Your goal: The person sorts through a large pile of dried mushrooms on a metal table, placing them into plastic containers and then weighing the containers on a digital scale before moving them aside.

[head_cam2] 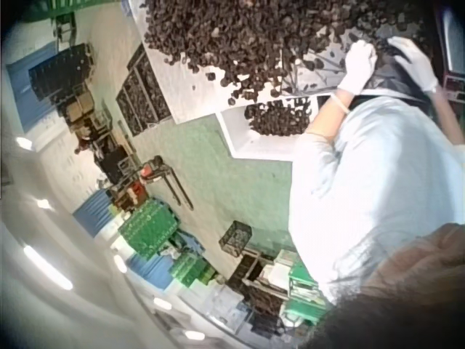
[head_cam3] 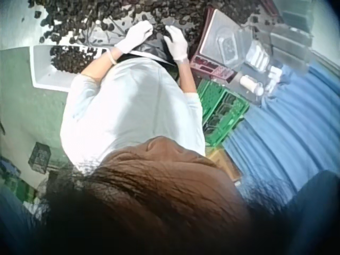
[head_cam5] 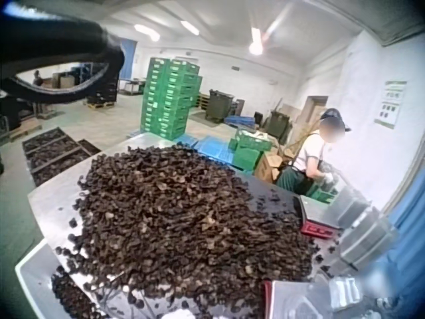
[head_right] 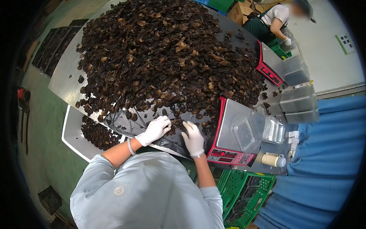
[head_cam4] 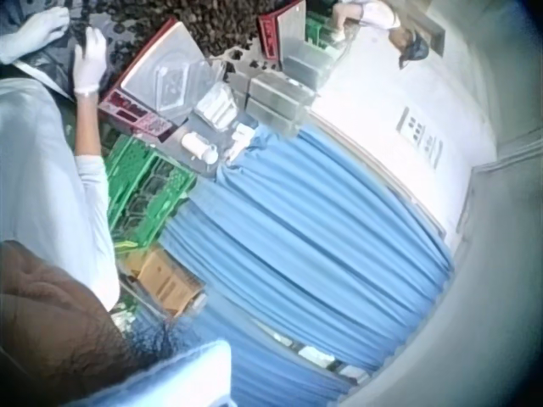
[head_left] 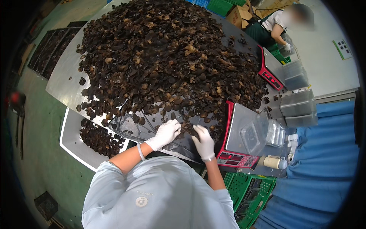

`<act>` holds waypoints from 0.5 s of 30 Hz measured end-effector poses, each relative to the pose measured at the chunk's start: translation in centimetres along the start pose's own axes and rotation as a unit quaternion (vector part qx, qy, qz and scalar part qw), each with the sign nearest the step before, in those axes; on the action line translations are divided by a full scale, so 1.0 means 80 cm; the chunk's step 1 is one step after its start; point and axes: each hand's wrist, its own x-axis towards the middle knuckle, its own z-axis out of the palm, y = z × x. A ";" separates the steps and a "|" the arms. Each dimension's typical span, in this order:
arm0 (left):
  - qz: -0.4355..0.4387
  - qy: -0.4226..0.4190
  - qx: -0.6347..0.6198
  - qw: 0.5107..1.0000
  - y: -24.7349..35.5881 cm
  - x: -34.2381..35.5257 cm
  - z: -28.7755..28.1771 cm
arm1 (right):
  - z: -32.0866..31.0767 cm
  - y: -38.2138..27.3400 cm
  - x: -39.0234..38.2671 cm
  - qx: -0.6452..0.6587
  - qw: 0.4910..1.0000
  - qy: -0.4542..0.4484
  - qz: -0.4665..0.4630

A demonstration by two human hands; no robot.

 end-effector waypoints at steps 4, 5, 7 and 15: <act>-0.016 0.051 -0.195 0.979 -0.020 -0.005 -0.012 | 0.065 0.012 0.015 -0.112 0.993 0.020 -0.036; -0.027 0.068 -0.260 0.963 -0.024 -0.005 -0.015 | 0.075 0.027 0.015 -0.015 0.999 0.002 0.034; -0.107 0.030 -0.412 0.905 -0.027 -0.005 -0.023 | 0.085 0.048 0.010 0.179 0.968 -0.039 0.174; -0.259 -0.040 -0.642 0.721 -0.036 -0.012 -0.055 | 0.069 0.050 0.002 0.732 0.566 -0.058 0.375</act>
